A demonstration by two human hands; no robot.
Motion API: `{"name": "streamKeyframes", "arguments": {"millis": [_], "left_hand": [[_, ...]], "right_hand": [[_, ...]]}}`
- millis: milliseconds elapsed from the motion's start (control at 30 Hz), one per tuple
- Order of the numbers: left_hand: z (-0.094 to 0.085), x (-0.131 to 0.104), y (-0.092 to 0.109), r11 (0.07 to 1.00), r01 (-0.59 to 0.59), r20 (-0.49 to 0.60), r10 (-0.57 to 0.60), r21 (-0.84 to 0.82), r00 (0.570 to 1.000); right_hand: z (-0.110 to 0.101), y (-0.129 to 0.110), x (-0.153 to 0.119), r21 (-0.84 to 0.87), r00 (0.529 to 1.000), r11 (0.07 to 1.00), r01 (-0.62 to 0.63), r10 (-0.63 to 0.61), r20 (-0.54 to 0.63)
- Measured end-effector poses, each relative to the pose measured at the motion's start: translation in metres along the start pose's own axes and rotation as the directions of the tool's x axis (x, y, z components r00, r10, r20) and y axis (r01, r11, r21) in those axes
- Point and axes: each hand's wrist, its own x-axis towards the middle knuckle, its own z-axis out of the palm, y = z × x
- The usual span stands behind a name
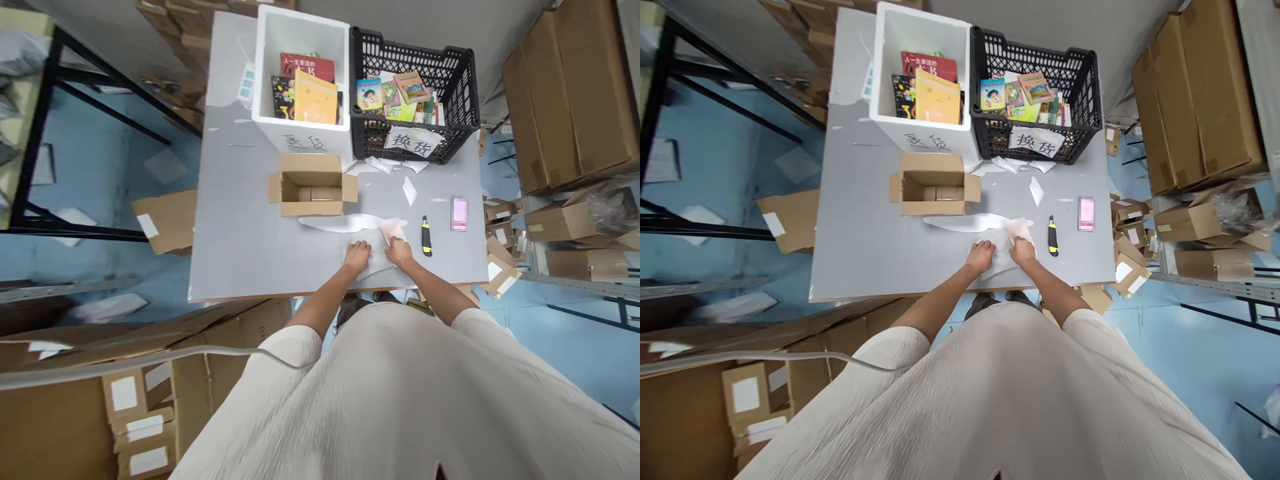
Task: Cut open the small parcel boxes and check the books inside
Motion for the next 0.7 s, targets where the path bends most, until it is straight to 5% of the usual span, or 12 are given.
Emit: {"name": "streamKeyframes", "arguments": {"millis": [300, 467, 700], "left_hand": [[-0.004, -0.050, -0.069, 0.982, 0.187, 0.024, -0.187, -0.010, 0.982], [-0.001, -0.068, -0.070, 0.984, 0.173, -0.040, -0.175, -0.044, 0.984], [0.012, -0.077, -0.066, 0.989, 0.069, 0.073, -0.060, -0.134, 0.996]], "right_hand": [[0.033, -0.044, -0.010, 0.009, 0.989, 0.989, 0.145, -0.145, -0.002], [0.056, -0.075, -0.005, 0.062, 0.994, 0.993, 0.098, -0.096, -0.043], [0.071, -0.098, -0.001, 0.125, 0.995, 0.989, -0.083, 0.088, -0.036]]}}
